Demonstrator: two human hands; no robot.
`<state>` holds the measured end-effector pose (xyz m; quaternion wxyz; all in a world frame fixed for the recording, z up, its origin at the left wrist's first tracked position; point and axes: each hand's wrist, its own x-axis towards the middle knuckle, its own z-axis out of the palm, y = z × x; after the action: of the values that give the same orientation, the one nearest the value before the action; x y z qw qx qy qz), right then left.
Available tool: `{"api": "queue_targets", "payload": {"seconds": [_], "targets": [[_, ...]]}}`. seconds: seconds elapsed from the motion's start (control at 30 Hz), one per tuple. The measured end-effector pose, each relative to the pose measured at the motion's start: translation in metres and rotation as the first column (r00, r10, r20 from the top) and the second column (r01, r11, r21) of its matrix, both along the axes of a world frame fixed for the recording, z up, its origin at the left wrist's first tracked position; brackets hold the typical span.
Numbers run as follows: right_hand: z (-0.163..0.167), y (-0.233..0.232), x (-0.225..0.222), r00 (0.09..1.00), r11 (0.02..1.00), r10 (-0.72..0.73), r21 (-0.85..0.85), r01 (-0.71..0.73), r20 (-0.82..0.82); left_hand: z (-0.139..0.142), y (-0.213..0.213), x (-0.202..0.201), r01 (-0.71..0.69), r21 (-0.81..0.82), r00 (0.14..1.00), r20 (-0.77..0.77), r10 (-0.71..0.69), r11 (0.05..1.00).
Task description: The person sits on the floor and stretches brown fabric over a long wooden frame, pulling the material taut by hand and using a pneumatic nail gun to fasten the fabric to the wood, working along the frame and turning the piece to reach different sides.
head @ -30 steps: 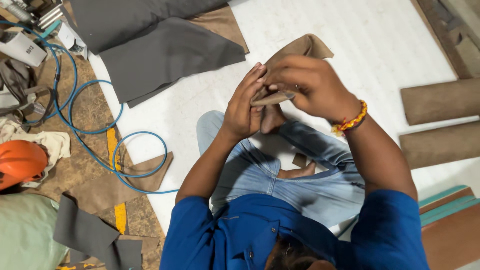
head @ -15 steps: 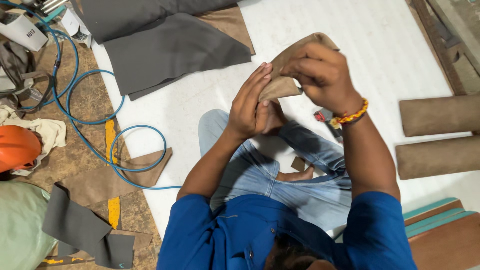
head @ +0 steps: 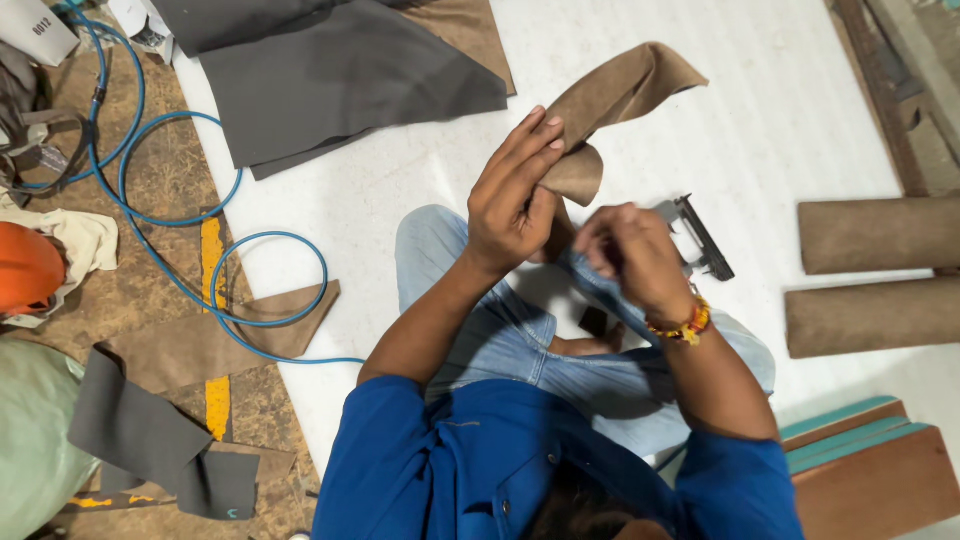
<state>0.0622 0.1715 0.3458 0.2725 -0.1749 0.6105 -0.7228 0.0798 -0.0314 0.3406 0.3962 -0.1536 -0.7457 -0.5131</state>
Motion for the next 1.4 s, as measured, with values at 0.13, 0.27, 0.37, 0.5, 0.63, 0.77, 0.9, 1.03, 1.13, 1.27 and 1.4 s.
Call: {"api": "queue_targets", "payload": {"seconds": [0.13, 0.27, 0.37, 0.5, 0.63, 0.77, 0.9, 1.03, 1.13, 1.27, 1.4], "targets": [[-0.001, -0.014, -0.009, 0.938, 0.988, -0.017, -0.137, 0.068, 0.347, 0.000, 0.000, 0.001, 0.025, -0.040, 1.000, -0.003, -0.025, 0.999], [0.016, -0.026, -0.018, 0.939, 0.976, -0.027, -0.193, 0.098, 0.344, 0.001, -0.002, 0.002, 0.016, -0.090, 1.000, -0.019, -0.018, 0.996], [0.017, -0.030, -0.012, 0.948, 0.969, -0.077, -0.201, 0.144, 0.308, 0.001, -0.008, -0.001, 0.006, -0.138, 0.999, -0.045, -0.012, 0.990], [-0.002, -0.024, -0.007, 0.980, 0.975, -0.115, -0.171, 0.143, 0.165, -0.002, -0.018, -0.009, -0.109, -0.330, 0.987, -0.151, 0.062, 0.938], [-0.028, -0.020, -0.012, 0.979, 0.998, -0.065, -0.006, 0.066, -0.195, -0.003, -0.025, -0.010, -0.047, -0.322, 0.991, -0.137, 0.003, 0.945], [-0.055, -0.030, -0.011, 0.915, 0.993, -0.119, -0.042, 0.112, -0.385, 0.000, -0.031, -0.004, 0.059, -0.255, 0.998, -0.022, -0.067, 0.965], [-0.077, -0.043, -0.014, 0.845, 0.988, -0.143, -0.025, 0.152, -0.515, 0.001, -0.032, -0.002, 0.034, -0.272, 0.999, -0.028, -0.043, 0.962], [-0.091, -0.059, -0.013, 0.924, 0.975, -0.189, -0.177, 0.136, -0.333, 0.000, -0.036, -0.003, 0.226, -0.184, 0.973, -0.004, -0.230, 0.957], [-0.093, -0.058, -0.005, 0.930, 0.969, -0.211, -0.189, 0.158, -0.302, -0.001, -0.046, -0.002, 0.216, -0.230, 0.975, 0.000, -0.222, 0.949], [-0.094, -0.047, -0.005, 0.974, 0.973, -0.168, -0.182, 0.140, -0.151, -0.008, -0.052, -0.006, 0.008, -0.401, 0.997, -0.070, -0.040, 0.916], [-0.109, -0.062, -0.026, 0.918, 0.976, -0.202, -0.147, 0.160, -0.342, -0.020, -0.046, -0.015, -0.016, -0.361, 0.991, -0.130, -0.033, 0.933]]}}
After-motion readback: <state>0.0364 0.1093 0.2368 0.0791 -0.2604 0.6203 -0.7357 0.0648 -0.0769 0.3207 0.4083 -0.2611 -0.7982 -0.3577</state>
